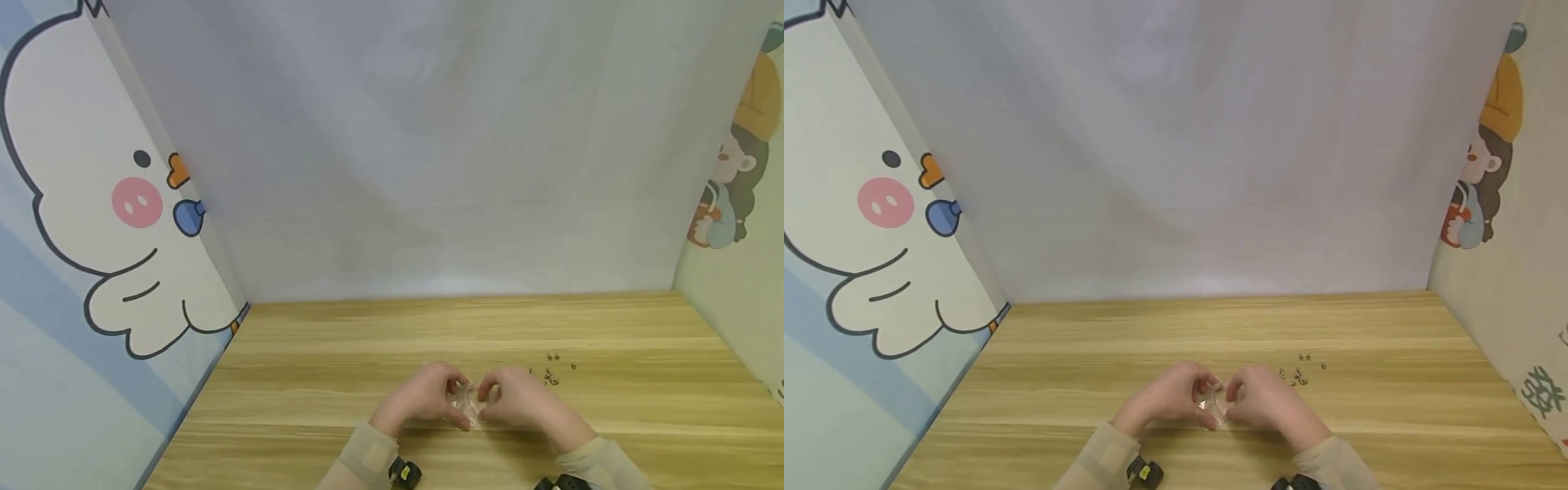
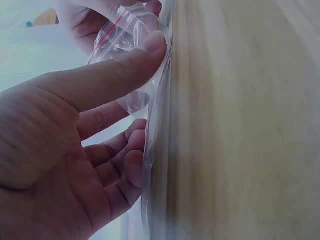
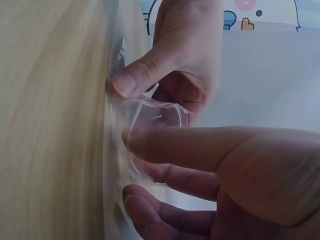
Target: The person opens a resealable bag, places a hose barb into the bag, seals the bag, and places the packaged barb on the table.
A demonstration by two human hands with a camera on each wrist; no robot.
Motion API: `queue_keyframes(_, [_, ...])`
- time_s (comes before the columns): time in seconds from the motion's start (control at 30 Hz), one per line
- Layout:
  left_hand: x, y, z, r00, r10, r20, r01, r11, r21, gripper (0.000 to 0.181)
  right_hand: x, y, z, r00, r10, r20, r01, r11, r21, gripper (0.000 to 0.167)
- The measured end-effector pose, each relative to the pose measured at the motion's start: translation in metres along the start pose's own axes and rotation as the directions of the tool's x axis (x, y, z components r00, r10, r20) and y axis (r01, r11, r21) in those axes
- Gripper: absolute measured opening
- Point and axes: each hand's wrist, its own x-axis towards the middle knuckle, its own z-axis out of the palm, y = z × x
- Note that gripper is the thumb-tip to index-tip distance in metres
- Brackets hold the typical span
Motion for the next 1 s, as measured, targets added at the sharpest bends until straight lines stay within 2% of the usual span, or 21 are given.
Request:
queue_keyframes(0.17, [0.001,0.0,0.002,1.0,-0.005,-0.008,0.005,1.0,0.006,0.06,-0.001,0.0,-0.007,0.999,0.01,0.044,-0.012,0.999,0.032,0.024])
queue_keyframes(0.47, [0.0,0.002,0.002,1.0,-0.007,-0.018,0.007,1.0,0.024,0.058,-0.006,0.016,-0.03,0.99,-0.082,0.115,0.067,0.99,0.128,0.027])
queue_keyframes(0.73, [0.0,0.0,0.004,1.0,-0.005,-0.028,0.006,1.0,0.008,0.059,-0.012,0.05,-0.052,0.967,-0.203,0.157,0.157,0.952,0.263,0.034])
queue_keyframes(0.9, [0.0,-0.001,0.004,0.999,-0.001,-0.034,0.0,1.0,-0.025,0.06,-0.011,0.076,-0.064,0.968,-0.2,0.151,0.135,0.923,0.36,0.037])
queue_keyframes(1.0, [-0.001,-0.001,0.005,0.999,-0.003,-0.034,0.001,0.999,-0.047,0.06,-0.012,0.086,-0.073,0.974,-0.183,0.133,0.12,0.917,0.381,0.038])
